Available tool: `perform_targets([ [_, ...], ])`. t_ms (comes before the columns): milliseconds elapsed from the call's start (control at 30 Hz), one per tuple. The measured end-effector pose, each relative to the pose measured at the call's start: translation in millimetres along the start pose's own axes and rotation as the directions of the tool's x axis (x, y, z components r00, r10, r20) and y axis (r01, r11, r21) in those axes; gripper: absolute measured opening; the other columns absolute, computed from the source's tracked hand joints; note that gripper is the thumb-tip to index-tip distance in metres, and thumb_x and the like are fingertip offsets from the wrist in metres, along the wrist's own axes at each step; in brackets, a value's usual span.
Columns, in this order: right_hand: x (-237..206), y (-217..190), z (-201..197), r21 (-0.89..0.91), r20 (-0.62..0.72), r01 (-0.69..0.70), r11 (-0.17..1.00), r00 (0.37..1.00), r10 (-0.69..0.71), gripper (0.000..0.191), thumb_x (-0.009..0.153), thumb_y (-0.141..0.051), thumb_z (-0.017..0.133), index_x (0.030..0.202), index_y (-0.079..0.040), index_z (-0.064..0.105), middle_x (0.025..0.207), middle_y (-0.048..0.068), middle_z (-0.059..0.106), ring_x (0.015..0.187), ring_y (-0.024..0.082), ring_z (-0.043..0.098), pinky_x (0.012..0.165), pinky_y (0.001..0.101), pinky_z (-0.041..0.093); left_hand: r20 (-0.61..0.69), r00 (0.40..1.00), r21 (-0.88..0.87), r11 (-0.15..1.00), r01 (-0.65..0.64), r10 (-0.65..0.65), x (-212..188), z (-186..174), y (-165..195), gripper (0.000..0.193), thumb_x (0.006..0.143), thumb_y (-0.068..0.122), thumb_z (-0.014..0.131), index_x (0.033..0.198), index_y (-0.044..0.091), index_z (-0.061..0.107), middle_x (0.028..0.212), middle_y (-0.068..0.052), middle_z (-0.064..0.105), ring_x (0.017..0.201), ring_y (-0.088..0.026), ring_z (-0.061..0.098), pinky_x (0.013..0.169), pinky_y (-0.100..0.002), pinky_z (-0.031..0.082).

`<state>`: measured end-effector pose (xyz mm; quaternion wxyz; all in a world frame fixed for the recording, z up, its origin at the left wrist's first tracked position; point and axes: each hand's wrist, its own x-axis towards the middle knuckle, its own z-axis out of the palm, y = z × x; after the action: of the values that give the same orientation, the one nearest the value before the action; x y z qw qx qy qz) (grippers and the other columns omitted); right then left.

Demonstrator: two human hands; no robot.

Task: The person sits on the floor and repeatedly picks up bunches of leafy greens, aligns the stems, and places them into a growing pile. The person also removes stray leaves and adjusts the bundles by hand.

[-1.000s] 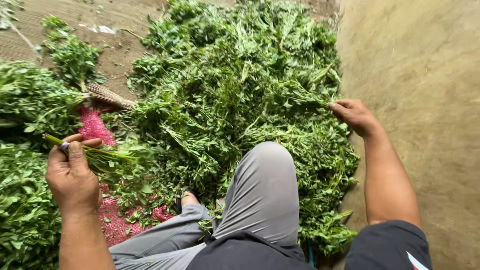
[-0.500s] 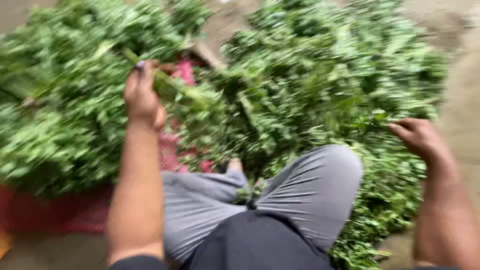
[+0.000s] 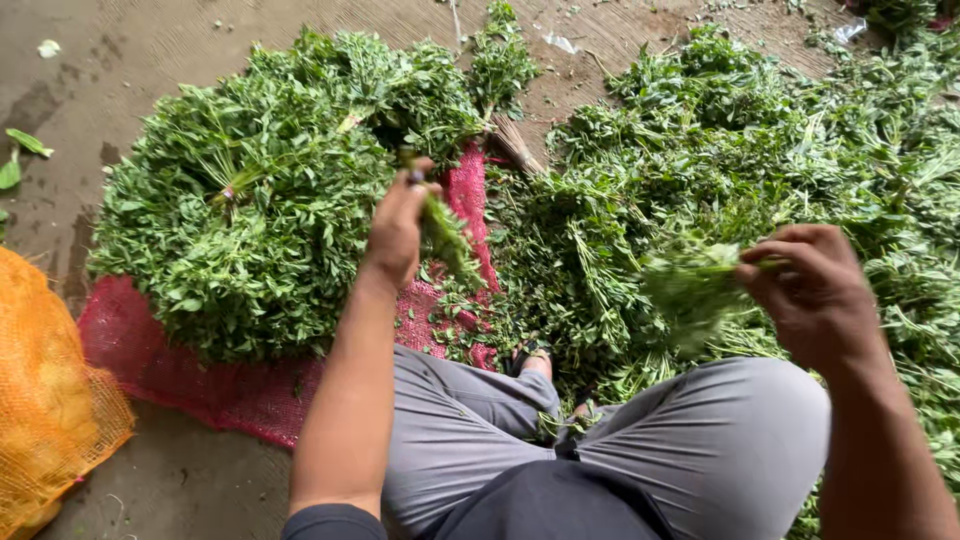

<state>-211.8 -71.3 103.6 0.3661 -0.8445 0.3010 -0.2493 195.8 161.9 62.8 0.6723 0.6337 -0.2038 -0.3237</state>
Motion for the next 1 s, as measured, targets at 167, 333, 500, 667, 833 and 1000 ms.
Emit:
perform_targets([
  [167,20.5,-35.7,53.3,0.162,0.135,-0.068,0.984,0.990,0.046,0.019,0.099,-0.017,0.068,0.115,-0.007,0.071,0.091,0.004,0.076,0.078,0.010,0.070,0.069,0.0259,0.058,0.152,0.956,0.292,0.912,-0.287,0.252,-26.6,28.8,1.0,0.025,0.106,0.022,0.061,0.124,0.005,0.060,0.116,-0.007,0.060,0.096,-0.016,0.066,0.082,-0.032,0.060],
  [333,30.6,-52.2,89.4,0.285,0.265,-0.100,0.953,0.964,0.022,0.028,0.097,-0.018,0.067,0.123,-0.008,0.071,0.088,0.002,0.074,0.076,0.007,0.065,0.067,0.0243,0.056,0.249,0.967,0.185,0.983,0.001,-0.048,-43.6,50.2,1.4,0.025,0.102,0.023,0.060,0.118,0.003,0.065,0.098,-0.004,0.074,0.082,-0.015,0.071,0.072,-0.030,0.061],
  [500,26.3,-38.5,125.0,0.436,0.423,-0.292,0.851,0.901,0.092,0.027,0.097,-0.018,0.067,0.121,-0.006,0.072,0.087,-0.001,0.073,0.074,0.005,0.062,0.067,0.0232,0.053,0.458,0.882,0.129,0.990,0.062,-0.115,-66.7,93.3,-45.4,0.025,0.103,0.015,0.059,0.125,0.003,0.062,0.110,-0.005,0.076,0.093,-0.010,0.070,0.084,-0.026,0.057],
  [667,20.1,-12.4,153.9,0.579,0.424,-0.343,0.740,0.902,0.087,0.023,0.100,-0.017,0.067,0.114,0.001,0.071,0.084,0.001,0.069,0.071,0.009,0.062,0.065,0.0273,0.055,0.414,0.909,0.209,0.977,-0.046,-0.046,-75.7,111.5,-85.8,0.029,0.105,0.015,0.059,0.131,0.002,0.064,0.115,-0.004,0.072,0.102,-0.009,0.063,0.090,-0.027,0.053],
  [833,13.6,10.0,159.2,0.645,0.481,-0.418,0.640,0.872,0.084,0.027,0.100,-0.018,0.062,0.120,0.000,0.068,0.084,0.002,0.071,0.073,0.010,0.069,0.069,0.0267,0.058,0.409,0.911,0.158,0.987,-0.013,-0.053,-79.3,114.2,-83.6,0.032,0.107,0.017,0.056,0.134,0.002,0.061,0.120,-0.002,0.070,0.110,-0.010,0.061,0.097,-0.028,0.050],
  [1000,11.1,19.8,166.5,0.683,0.424,-0.387,0.620,0.901,0.095,0.028,0.103,-0.018,0.062,0.121,0.002,0.069,0.092,0.003,0.072,0.079,0.011,0.069,0.073,0.0277,0.060,0.423,0.904,0.215,0.976,-0.038,-0.058,-90.5,116.9,-76.8,0.050,0.092,0.010,0.073,0.137,0.004,0.052,0.121,-0.003,0.067,0.111,-0.010,0.063,0.096,-0.029,0.052],
])
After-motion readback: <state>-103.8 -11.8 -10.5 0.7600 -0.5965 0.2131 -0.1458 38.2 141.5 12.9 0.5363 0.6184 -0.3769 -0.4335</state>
